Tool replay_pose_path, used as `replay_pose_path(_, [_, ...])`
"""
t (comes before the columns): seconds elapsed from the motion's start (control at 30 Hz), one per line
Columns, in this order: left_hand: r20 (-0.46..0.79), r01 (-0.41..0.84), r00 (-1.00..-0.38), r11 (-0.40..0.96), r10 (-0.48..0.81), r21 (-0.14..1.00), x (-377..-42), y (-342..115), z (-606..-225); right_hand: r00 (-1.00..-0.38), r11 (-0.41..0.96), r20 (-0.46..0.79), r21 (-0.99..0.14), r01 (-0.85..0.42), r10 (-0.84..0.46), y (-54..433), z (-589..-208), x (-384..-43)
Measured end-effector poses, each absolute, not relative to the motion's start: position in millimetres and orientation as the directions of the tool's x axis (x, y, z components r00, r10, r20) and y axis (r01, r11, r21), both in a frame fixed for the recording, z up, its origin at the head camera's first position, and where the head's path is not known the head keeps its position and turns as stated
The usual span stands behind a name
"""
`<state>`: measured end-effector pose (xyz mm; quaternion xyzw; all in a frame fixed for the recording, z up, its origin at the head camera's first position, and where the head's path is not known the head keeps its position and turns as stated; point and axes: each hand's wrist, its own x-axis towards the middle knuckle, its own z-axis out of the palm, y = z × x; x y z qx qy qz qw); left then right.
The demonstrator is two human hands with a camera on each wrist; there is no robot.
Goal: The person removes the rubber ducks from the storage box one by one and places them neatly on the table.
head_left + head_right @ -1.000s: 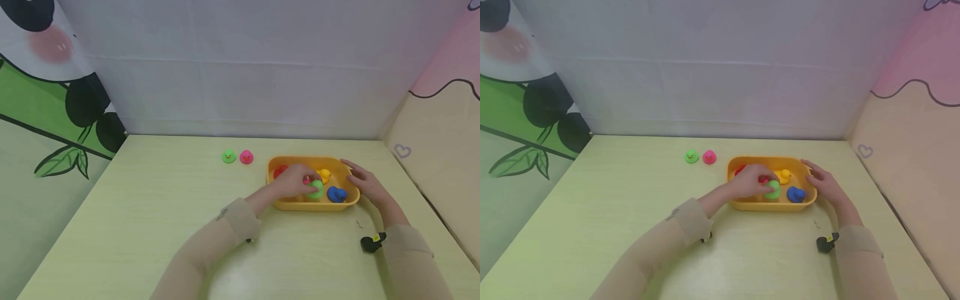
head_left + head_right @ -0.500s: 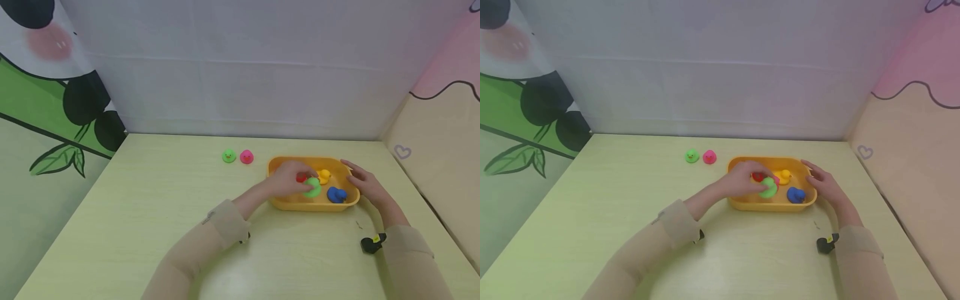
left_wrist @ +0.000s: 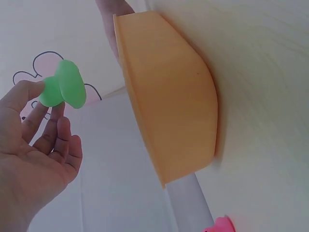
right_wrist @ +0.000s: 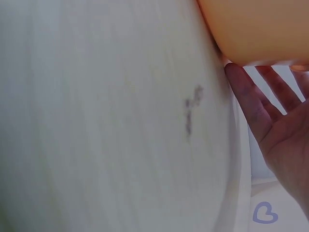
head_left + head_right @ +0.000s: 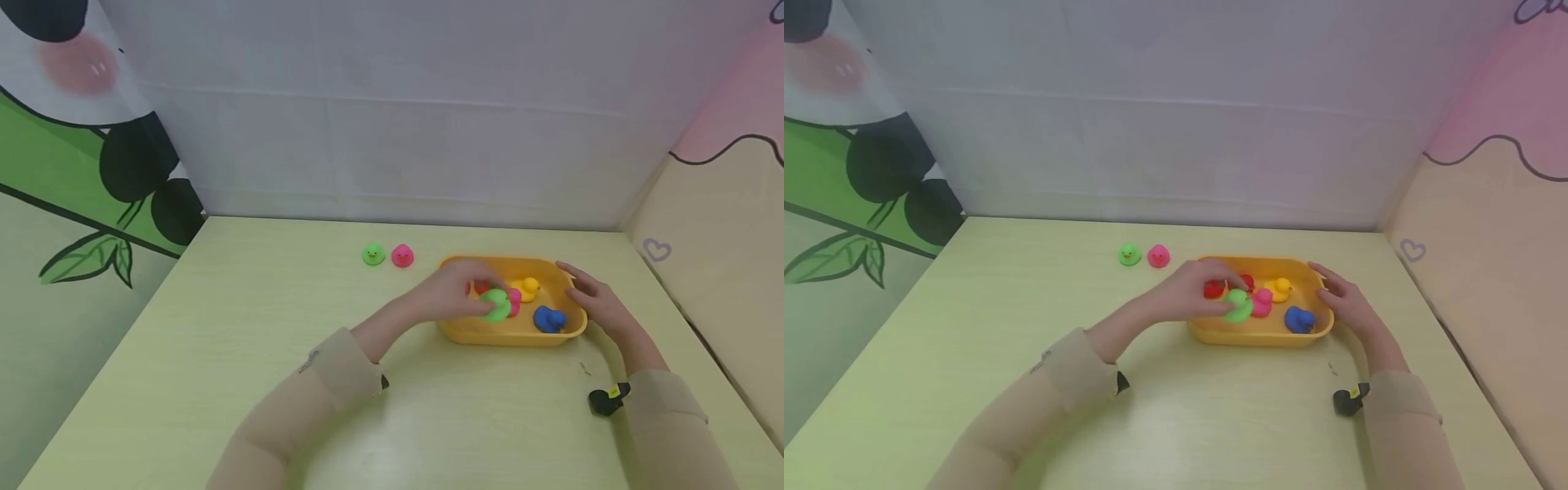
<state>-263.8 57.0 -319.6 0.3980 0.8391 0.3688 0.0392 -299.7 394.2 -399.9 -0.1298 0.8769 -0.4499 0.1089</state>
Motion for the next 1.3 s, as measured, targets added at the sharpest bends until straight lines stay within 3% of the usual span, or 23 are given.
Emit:
replay_pose_path(0.33, [0.231, 0.638, -0.681, 0.408, 0.695, 0.654, -255, 30, -307, -0.944, 0.557, -0.061, -0.819, -0.138, -0.324, 395, -404, -300])
replay_pose_path(0.6, [0.256, 0.674, -0.643, 0.374, 0.722, 0.637, -239, 8, -297, -0.948, 0.555, -0.059, -0.821, -0.133, -0.314, 391, -405, -288])
replay_pose_path(0.97, [0.453, 0.787, -0.529, 0.215, 0.718, 0.579, -231, -27, -293, -0.952, 0.563, -0.063, -0.817, -0.122, -0.299, 389, -404, -279])
replay_pose_path(1.3, [0.545, 0.814, -0.523, 0.194, 0.655, 0.547, -230, -56, -295, -0.952, 0.563, -0.049, -0.815, -0.137, -0.303, 389, -404, -279])
